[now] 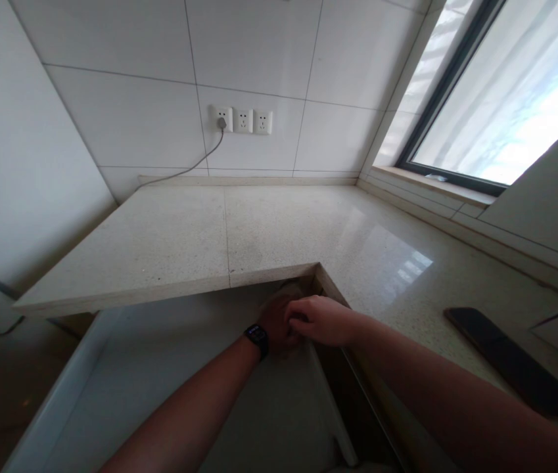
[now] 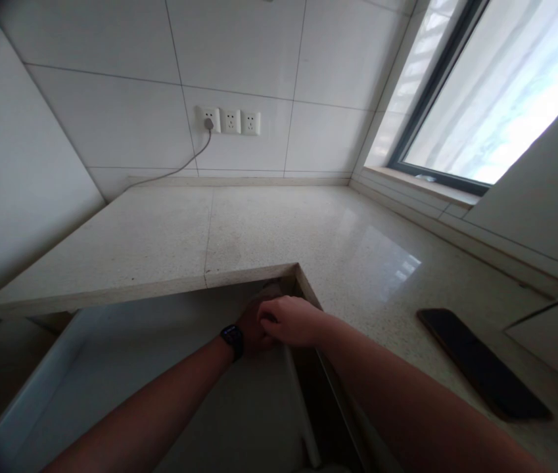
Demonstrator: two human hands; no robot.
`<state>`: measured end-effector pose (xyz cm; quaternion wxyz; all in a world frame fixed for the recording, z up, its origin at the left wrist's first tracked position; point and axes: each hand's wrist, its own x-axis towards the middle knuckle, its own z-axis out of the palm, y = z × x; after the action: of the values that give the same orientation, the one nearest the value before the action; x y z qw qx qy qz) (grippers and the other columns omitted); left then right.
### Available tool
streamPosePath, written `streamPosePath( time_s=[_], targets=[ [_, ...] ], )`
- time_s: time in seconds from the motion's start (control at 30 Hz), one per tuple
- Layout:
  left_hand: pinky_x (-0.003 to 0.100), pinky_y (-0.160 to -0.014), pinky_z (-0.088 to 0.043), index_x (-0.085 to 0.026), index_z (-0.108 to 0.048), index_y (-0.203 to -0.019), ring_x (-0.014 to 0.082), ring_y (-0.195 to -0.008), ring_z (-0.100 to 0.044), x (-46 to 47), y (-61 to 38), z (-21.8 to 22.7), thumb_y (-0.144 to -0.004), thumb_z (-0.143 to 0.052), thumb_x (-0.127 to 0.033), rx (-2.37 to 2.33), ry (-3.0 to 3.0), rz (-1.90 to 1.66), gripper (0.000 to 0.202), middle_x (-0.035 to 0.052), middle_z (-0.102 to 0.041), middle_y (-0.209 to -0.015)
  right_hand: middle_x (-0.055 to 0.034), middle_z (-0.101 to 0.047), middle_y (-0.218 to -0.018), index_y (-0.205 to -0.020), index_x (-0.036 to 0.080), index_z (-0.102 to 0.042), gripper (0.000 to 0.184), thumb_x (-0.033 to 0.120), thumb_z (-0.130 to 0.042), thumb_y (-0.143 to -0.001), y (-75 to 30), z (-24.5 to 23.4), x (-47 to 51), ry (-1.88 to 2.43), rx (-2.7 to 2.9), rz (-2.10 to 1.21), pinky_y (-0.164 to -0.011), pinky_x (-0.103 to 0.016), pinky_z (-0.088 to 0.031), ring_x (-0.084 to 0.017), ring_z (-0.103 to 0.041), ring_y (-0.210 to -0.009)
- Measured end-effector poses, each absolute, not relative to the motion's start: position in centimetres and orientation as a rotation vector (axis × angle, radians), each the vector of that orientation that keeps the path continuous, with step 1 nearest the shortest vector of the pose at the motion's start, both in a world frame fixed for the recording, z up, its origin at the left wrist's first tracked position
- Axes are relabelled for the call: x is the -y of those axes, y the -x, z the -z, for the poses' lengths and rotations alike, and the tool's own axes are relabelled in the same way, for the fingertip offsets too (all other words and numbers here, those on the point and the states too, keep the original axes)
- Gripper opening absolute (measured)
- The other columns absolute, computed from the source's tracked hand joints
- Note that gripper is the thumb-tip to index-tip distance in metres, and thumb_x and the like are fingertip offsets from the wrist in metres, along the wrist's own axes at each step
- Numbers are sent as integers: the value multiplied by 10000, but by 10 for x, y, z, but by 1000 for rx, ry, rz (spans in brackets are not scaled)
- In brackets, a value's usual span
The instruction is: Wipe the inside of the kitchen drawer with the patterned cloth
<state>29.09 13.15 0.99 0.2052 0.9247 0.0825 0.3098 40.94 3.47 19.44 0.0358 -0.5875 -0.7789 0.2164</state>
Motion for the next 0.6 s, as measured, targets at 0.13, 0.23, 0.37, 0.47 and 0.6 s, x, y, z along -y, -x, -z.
streamPosePath(
  time_s=[0.13, 0.23, 0.37, 0.47, 0.6],
  targets=[
    [550, -1164, -298, -152, -525, -1389, 350, -1397, -382, -130, -272, -10, -855, -594, -469, -338, -2590, -829, 624, 154, -475, -1472, -27, -715, -962, -1006, 226, -690, 208, 307, -528, -902, -411, -191, -36, 1817, 2385, -636, -713, -269, -382, -186, -657, -878],
    [604, -1175, -228, -191, -374, -1522, 360, -1453, -303, -130, -260, -6, -896, -580, -561, -456, -2645, -725, 756, 151, -332, -1582, -17, -715, -947, -995, 231, -685, 197, 298, -527, -900, -413, -188, -37, 1790, 2410, -618, -703, -271, -374, -182, -656, -863],
    [605, -1177, -212, -175, -325, -1546, 369, -1465, -278, -128, -251, -4, -869, -581, -646, -542, -2658, -672, 864, 182, -300, -1590, -21, -716, -945, -1012, 234, -688, 207, 307, -523, -910, -413, -186, -38, 1781, 2427, -614, -725, -272, -389, -188, -663, -880],
    [614, -1154, -242, -174, -371, -1519, 398, -1423, -322, -118, -252, -9, -810, -609, -672, -585, -2676, -675, 898, 196, -367, -1539, -28, -718, -955, -1024, 231, -690, 219, 316, -517, -919, -412, -188, -37, 1797, 2422, -617, -739, -275, -398, -193, -667, -893],
    [650, -1146, -216, -151, -372, -1516, 432, -1412, -306, -101, -253, -17, -758, -619, -685, -668, -2732, -634, 959, 219, -372, -1522, -38, -716, -949, -1020, 221, -692, 226, 323, -516, -922, -411, -190, -36, 1806, 2431, -616, -745, -280, -405, -195, -666, -889]
  ],
)
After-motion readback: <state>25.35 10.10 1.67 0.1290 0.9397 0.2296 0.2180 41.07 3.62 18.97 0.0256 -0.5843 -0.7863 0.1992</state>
